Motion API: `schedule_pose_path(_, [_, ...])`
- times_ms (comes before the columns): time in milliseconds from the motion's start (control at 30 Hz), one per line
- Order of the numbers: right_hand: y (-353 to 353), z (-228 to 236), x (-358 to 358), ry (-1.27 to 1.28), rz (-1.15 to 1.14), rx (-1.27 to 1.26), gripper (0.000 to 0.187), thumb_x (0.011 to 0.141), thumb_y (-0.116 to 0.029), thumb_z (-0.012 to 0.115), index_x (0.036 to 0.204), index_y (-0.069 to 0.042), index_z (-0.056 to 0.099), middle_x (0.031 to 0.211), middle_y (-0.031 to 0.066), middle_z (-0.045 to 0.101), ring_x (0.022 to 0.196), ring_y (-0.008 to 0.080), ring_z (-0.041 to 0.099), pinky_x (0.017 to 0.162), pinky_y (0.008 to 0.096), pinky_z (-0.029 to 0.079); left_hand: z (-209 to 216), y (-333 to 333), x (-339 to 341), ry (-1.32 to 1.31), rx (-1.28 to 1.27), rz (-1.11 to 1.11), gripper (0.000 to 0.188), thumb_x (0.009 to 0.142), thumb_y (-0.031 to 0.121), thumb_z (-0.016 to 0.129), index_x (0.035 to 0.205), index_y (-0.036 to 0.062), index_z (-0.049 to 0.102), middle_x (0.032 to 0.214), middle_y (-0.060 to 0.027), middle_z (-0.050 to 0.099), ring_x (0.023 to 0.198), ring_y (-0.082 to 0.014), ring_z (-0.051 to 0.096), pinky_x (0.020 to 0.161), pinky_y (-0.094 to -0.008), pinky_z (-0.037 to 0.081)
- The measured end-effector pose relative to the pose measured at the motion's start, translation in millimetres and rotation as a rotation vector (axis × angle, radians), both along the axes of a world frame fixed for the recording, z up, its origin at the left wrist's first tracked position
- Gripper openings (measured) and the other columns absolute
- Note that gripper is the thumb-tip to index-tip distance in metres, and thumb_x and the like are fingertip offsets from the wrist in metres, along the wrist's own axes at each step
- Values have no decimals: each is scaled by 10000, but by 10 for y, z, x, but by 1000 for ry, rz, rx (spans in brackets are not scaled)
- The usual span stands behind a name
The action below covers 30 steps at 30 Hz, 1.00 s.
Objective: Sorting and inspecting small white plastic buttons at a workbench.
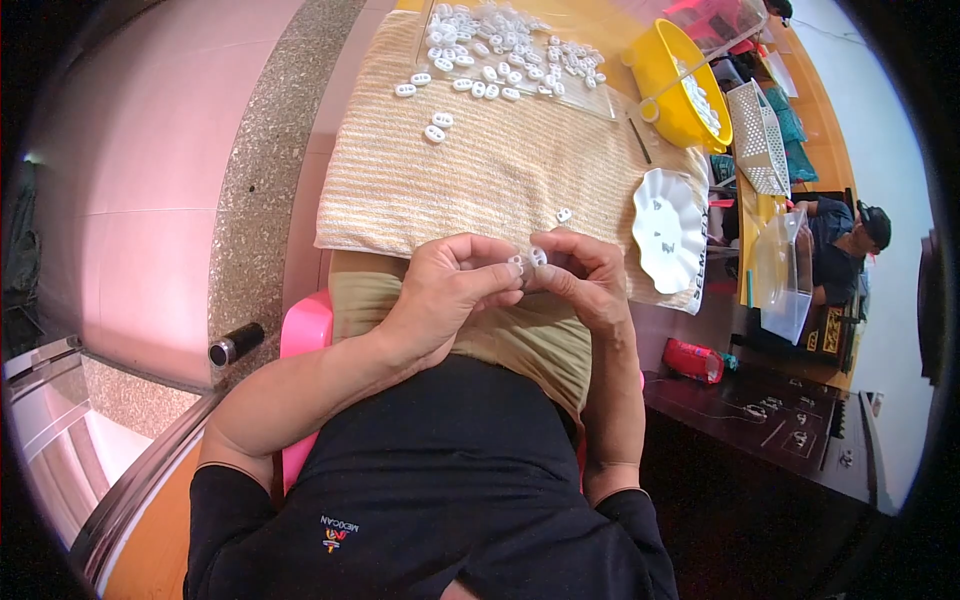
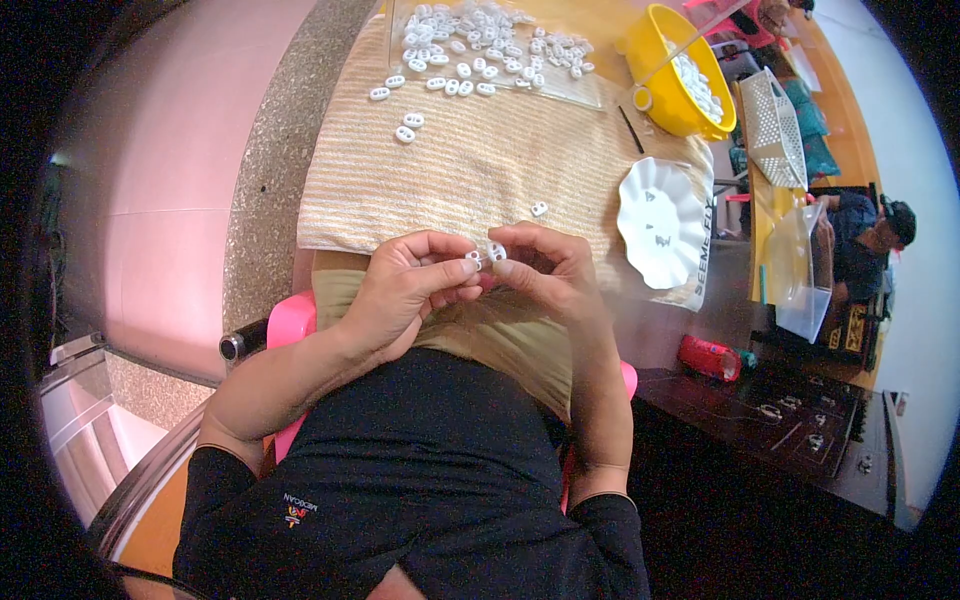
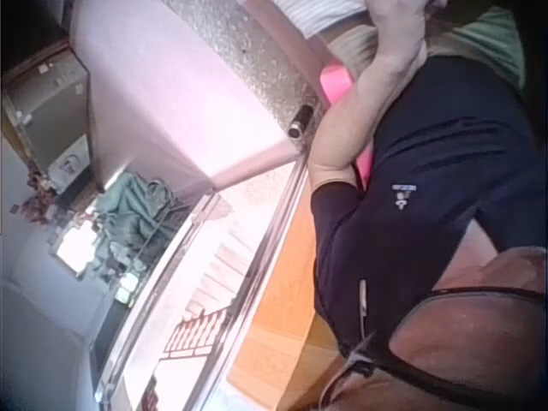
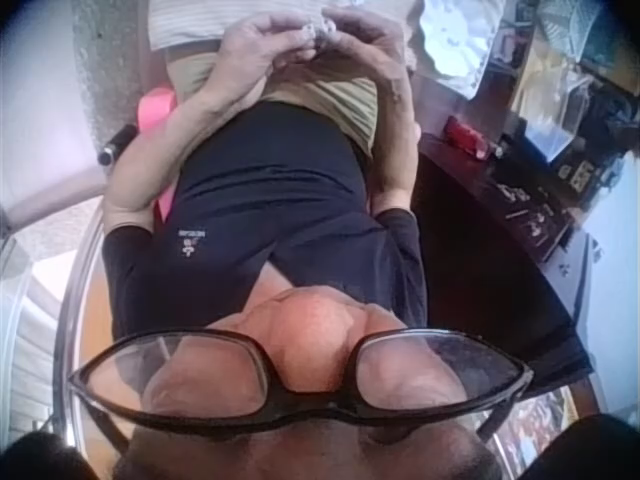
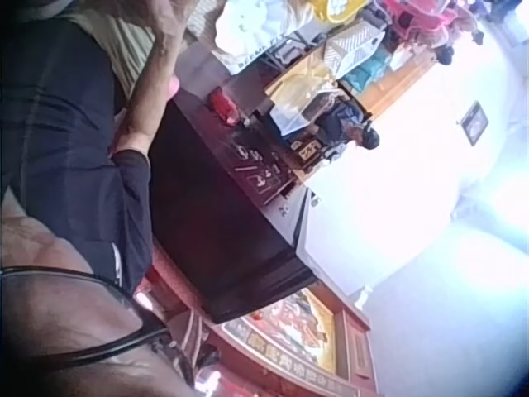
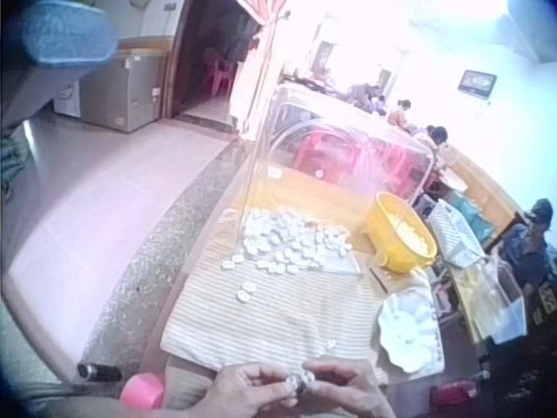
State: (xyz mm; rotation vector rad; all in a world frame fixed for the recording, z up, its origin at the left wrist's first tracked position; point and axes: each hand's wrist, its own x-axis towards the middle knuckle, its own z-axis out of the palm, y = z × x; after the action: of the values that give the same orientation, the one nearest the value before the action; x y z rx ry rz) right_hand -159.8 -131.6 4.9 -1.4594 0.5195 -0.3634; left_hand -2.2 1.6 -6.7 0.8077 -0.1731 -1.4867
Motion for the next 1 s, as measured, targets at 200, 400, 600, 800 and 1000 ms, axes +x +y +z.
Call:
schedule_pose_path(200, [16,28,19,41,-2,48,318,832,-10,692,1127,78,610,1017,103,655,908,164,649,800,276,534,-11,-4,-4,0,3,4,164,887,12,612,1046,-22,588,983,-128,669,876,-178,678,750,-255,572])
schedule_pose_path(400, [43,14,25,49,-6,3,323,820,-20,711,1122,57,624,1014,85,674,914,139,644,830,266,518,8,-5,-14,25,2,9,169,867,41,665,1012,-22,605,934,-85,667,782,-115,641,721,-224,542])
schedule_pose_path(600, [71,4,36,38,-24,55,322,801,-20,730,1105,37,640,991,72,684,901,128,641,827,261,510,-4,-2,-21,6,-4,13,144,874,40,652,1007,-6,625,947,-92,679,791,-131,663,717,-232,560])
schedule_pose_path(800, [92,4,35,52,-27,59,310,812,-20,723,1108,22,643,978,51,677,891,107,629,808,246,501,30,7,4,-14,1,-17,164,861,43,679,1001,-17,618,917,-79,671,791,-115,645,718,-220,545])
schedule_pose_path(1000, [94,-31,13,2,-32,88,292,840,-25,702,1119,29,636,989,53,681,887,103,634,803,242,507,15,-9,-15,42,6,-6,158,858,39,684,988,-14,612,918,-76,668,787,-116,646,723,-221,555])
